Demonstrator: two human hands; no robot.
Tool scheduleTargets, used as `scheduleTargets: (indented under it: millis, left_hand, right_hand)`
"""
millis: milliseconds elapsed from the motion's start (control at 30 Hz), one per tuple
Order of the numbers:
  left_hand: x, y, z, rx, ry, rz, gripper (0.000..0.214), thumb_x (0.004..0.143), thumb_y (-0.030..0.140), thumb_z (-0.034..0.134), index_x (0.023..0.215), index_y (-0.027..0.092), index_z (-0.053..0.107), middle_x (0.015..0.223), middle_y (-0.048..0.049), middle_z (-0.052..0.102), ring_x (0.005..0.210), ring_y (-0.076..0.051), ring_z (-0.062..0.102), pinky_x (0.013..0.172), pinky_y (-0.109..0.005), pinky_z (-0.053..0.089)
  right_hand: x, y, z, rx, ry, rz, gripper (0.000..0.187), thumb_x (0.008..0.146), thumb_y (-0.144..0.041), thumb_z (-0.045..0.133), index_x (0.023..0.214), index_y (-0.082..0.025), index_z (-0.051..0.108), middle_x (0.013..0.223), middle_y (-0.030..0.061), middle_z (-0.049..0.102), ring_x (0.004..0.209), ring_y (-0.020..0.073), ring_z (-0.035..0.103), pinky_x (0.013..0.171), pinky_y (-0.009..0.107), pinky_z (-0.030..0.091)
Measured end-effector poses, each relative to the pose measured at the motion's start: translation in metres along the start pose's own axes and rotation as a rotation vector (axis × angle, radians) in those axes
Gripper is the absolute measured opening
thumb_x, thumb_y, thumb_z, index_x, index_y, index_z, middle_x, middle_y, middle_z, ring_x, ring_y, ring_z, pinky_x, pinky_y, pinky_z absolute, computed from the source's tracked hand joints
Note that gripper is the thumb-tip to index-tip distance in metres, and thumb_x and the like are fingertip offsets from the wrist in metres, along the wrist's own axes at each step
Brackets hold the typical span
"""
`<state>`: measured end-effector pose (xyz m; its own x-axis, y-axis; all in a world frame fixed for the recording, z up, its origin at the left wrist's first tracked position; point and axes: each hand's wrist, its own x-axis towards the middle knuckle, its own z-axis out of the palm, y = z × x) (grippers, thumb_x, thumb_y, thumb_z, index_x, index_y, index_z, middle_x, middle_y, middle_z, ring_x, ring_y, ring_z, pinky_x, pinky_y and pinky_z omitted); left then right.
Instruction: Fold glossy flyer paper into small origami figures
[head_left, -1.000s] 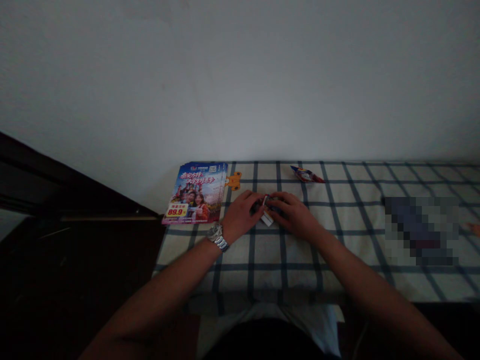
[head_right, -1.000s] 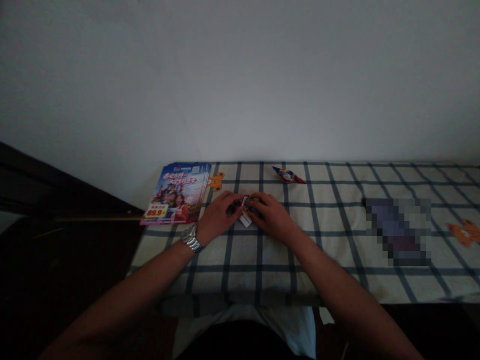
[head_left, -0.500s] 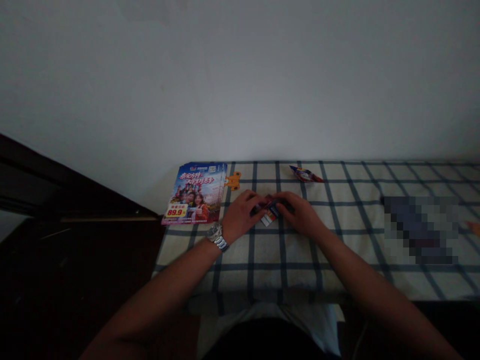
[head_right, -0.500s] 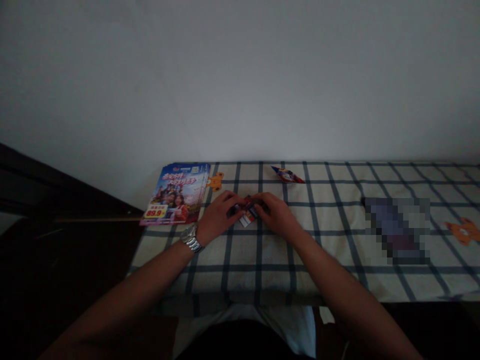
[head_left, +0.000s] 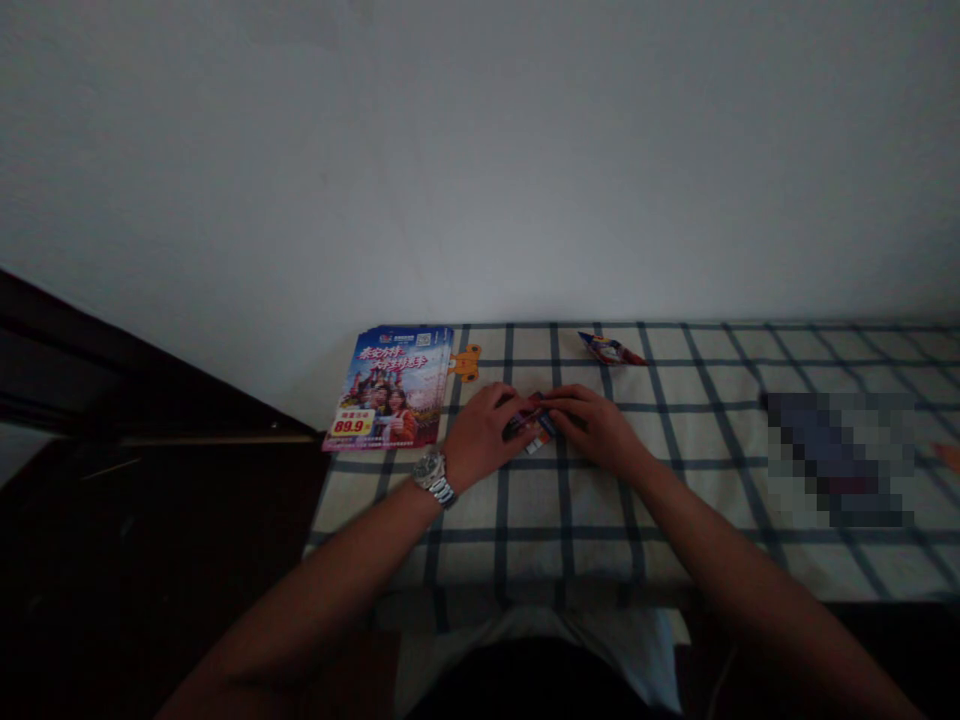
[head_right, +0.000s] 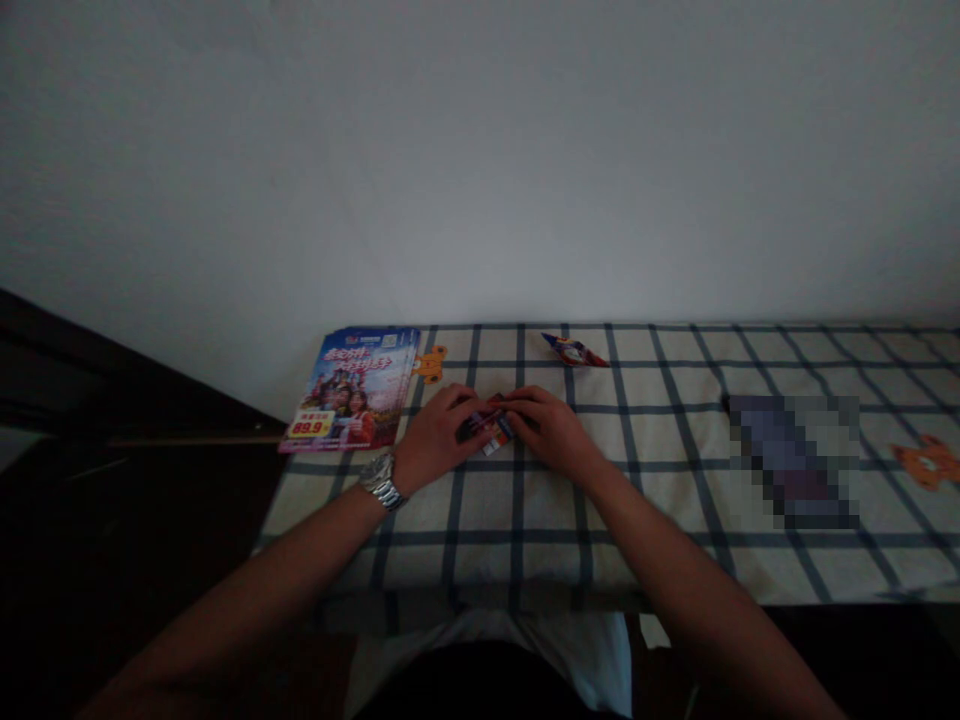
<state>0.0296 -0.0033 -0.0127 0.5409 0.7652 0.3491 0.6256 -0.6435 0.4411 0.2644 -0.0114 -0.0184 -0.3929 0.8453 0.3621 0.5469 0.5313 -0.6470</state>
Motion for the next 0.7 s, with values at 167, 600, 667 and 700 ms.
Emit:
scheduleTargets:
  millis: [167, 600, 667, 700]
  left_hand:
    - [-0.0017, 0.0052, -0.0044, 0.079, -0.054, 0.028, 0.060, 0.085, 0.059, 0.074, 0.133, 0.024, 0.060, 0.126, -0.0102, 0.057, 0.115, -0.029, 0.055, 0.103, -0.048, 0.048]
    - [-0.0013, 0.0042, -0.0072, -0.049, -0.035, 0.029, 0.047, 0.088, 0.040, 0.073, 0.132, 0.025, 0.060, 0.127, -0.0090, 0.057, 0.118, -0.027, 0.056, 0.105, -0.045, 0.050]
    - [-0.0008, 0.0050, -0.0080, -0.075, -0.022, 0.018, 0.046, 0.088, 0.037, 0.073, 0.130, 0.024, 0.060, 0.126, -0.0089, 0.058, 0.119, -0.026, 0.056, 0.106, -0.044, 0.050]
    - [-0.0004, 0.0055, -0.0086, -0.085, -0.015, 0.009, 0.045, 0.088, 0.036, 0.072, 0.130, 0.024, 0.060, 0.126, -0.0089, 0.058, 0.119, -0.026, 0.056, 0.106, -0.044, 0.050]
  right_hand:
    - [-0.0011, 0.0001, -0.0007, 0.005, 0.000, 0.002, 0.028, 0.101, -0.027, 0.056, 0.124, -0.027, 0.073, 0.122, 0.0088, 0.070, 0.113, 0.0239, 0.068, 0.103, 0.046, 0.057]
    - [0.0000, -0.0044, -0.0059, 0.035, 0.005, 0.005, 0.030, 0.097, -0.033, 0.064, 0.126, -0.029, 0.070, 0.124, 0.0092, 0.069, 0.116, 0.0262, 0.067, 0.105, 0.049, 0.055]
    - [-0.0001, -0.0051, -0.0075, 0.045, -0.013, -0.002, 0.037, 0.093, -0.035, 0.071, 0.129, -0.028, 0.068, 0.127, 0.0100, 0.067, 0.118, 0.0272, 0.066, 0.106, 0.049, 0.054]
    - [-0.0002, -0.0049, -0.0079, 0.049, -0.021, -0.008, 0.041, 0.091, -0.034, 0.073, 0.131, -0.028, 0.067, 0.129, 0.0102, 0.066, 0.119, 0.0275, 0.065, 0.106, 0.049, 0.054]
